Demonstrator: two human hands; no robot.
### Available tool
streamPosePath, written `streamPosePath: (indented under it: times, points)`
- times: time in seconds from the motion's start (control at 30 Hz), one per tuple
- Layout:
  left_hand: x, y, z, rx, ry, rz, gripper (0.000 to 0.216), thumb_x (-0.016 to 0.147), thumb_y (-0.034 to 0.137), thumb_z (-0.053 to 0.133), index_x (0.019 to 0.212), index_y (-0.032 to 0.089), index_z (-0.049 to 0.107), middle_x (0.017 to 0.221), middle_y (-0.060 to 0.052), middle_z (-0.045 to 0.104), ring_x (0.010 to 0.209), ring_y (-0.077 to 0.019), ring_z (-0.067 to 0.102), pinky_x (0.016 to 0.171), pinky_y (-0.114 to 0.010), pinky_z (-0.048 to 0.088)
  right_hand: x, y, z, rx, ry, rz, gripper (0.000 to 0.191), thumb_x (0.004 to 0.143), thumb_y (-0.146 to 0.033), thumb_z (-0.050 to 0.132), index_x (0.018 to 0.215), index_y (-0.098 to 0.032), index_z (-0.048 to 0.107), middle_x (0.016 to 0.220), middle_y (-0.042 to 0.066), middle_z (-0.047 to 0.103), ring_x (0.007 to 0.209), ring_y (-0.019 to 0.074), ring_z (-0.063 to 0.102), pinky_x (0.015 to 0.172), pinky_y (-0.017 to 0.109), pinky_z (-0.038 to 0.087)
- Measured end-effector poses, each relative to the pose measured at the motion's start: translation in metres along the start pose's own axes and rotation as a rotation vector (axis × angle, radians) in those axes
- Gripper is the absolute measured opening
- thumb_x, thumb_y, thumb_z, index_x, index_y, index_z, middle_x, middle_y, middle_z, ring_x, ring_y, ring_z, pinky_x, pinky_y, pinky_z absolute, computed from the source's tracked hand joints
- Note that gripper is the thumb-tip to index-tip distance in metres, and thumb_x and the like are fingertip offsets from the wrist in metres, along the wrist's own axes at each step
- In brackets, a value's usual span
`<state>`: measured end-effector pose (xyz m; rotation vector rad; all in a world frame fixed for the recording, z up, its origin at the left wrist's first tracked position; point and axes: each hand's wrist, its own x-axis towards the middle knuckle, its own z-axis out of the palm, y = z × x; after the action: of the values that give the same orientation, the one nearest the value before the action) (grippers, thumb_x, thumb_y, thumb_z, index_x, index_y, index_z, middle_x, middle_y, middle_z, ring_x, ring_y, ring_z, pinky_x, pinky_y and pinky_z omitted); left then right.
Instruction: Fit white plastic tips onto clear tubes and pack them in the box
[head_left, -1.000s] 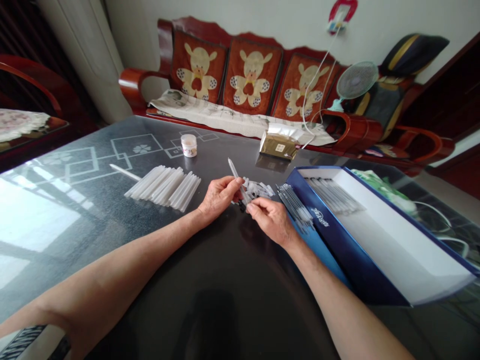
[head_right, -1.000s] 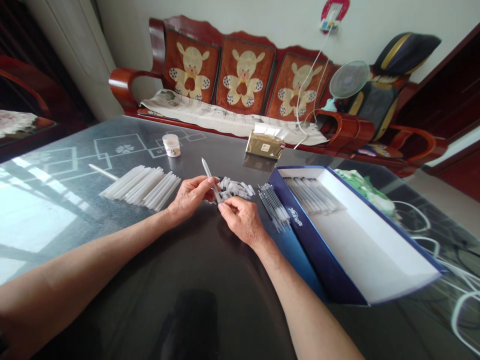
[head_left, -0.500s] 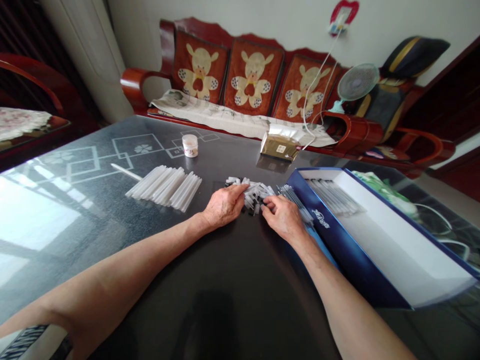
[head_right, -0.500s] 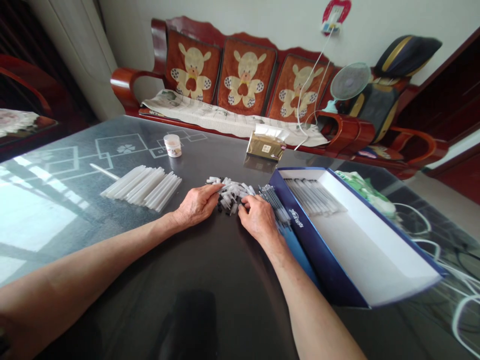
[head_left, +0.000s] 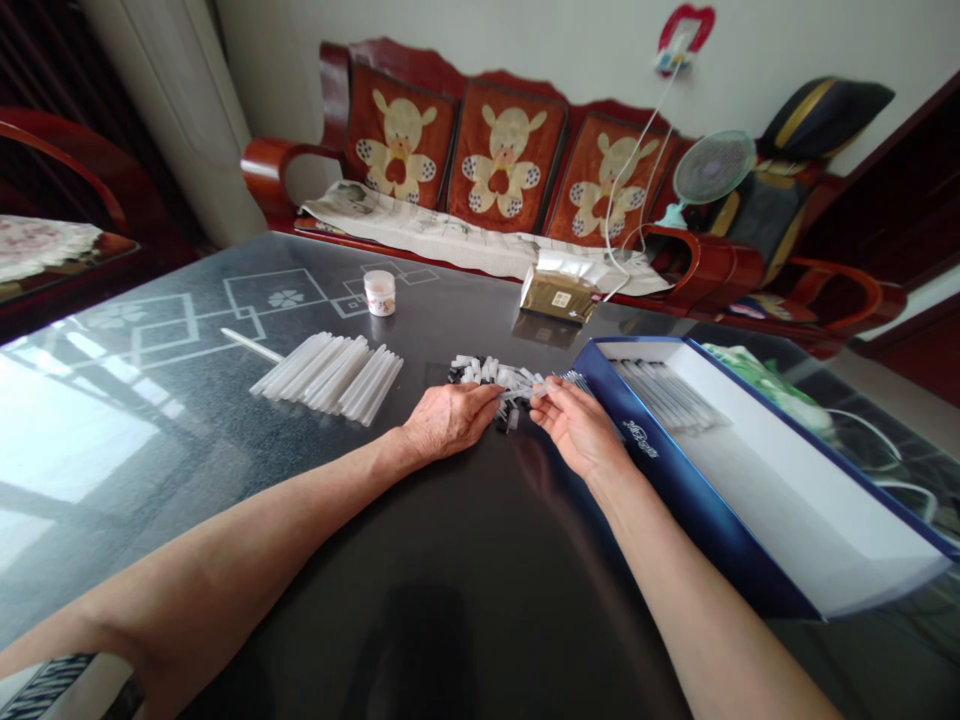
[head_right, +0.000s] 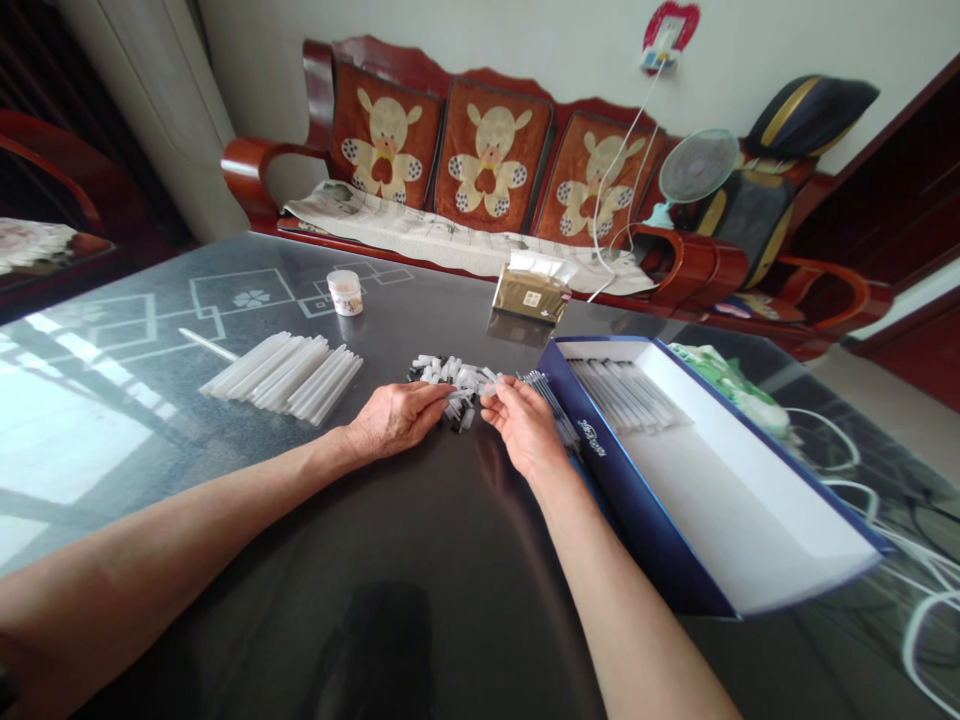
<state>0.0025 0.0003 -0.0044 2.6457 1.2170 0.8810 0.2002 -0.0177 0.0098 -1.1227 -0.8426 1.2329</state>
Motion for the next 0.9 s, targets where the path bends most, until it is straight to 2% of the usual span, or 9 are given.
streamPosePath:
  times: [0.27, 0.43, 0.57, 0.63, 0.73, 0.9]
  points:
    - [-0.001, 0.002, -0.001, 0.012, -0.031, 0.001, 0.036, 0.097, 0.038, 0.038, 0.121, 0.022, 0.060, 0.098, -0.005, 0.072, 0.083, -0.0184, 0.069, 0.069, -0.026, 0.051, -0.004, 0.004, 0.006, 0.073, -0.076, 0.024, 0.035, 0.062, -0.032, 0.080, 0.087, -0.021, 0.058, 0.084, 0.000, 0.070, 0.072, 0.0127, 0.067, 0.064, 0.024, 0.054]
    - [-0.001, 0.002, -0.002, 0.025, -0.047, -0.004, 0.037, 0.098, 0.039, 0.036, 0.120, 0.023, 0.060, 0.099, -0.005, 0.072, 0.085, -0.0187, 0.069, 0.071, -0.026, 0.050, -0.008, 0.006, 0.010, -0.055, -0.106, -0.033, 0.034, 0.064, -0.035, 0.079, 0.088, -0.020, 0.059, 0.087, 0.001, 0.070, 0.076, 0.0129, 0.067, 0.065, 0.023, 0.052]
    - [0.000, 0.002, -0.003, 0.047, -0.055, -0.011, 0.036, 0.097, 0.039, 0.036, 0.119, 0.023, 0.060, 0.098, -0.005, 0.071, 0.083, -0.0185, 0.069, 0.068, -0.026, 0.049, -0.005, 0.005, 0.003, -0.350, -0.160, -0.240, 0.034, 0.070, -0.035, 0.073, 0.099, -0.021, 0.061, 0.091, 0.002, 0.071, 0.078, 0.0154, 0.068, 0.071, 0.028, 0.054]
    - [0.000, 0.001, -0.003, 0.070, -0.056, -0.017, 0.037, 0.097, 0.041, 0.036, 0.116, 0.023, 0.061, 0.095, -0.005, 0.071, 0.080, -0.0186, 0.069, 0.066, -0.025, 0.048, -0.003, 0.004, -0.003, -0.521, -0.207, -0.340, 0.029, 0.075, -0.032, 0.069, 0.101, -0.020, 0.063, 0.091, 0.003, 0.071, 0.079, 0.0164, 0.068, 0.075, 0.030, 0.054]
    - [0.001, 0.000, -0.005, 0.088, -0.072, -0.005, 0.038, 0.097, 0.043, 0.035, 0.109, 0.023, 0.064, 0.089, -0.004, 0.071, 0.077, -0.0184, 0.068, 0.062, -0.024, 0.045, -0.003, 0.002, -0.010, -0.750, -0.237, -0.465, 0.022, 0.081, -0.029, 0.062, 0.101, -0.020, 0.065, 0.086, 0.003, 0.071, 0.074, 0.0163, 0.068, 0.073, 0.030, 0.054]
    - [0.002, -0.001, -0.007, 0.041, -0.095, 0.023, 0.035, 0.096, 0.041, 0.037, 0.102, 0.022, 0.066, 0.086, -0.003, 0.071, 0.078, -0.0177, 0.068, 0.061, -0.024, 0.042, -0.007, -0.005, -0.011, -1.062, -0.287, -0.814, 0.020, 0.085, -0.020, 0.057, 0.104, -0.021, 0.065, 0.095, 0.004, 0.071, 0.082, 0.0173, 0.067, 0.080, 0.030, 0.052]
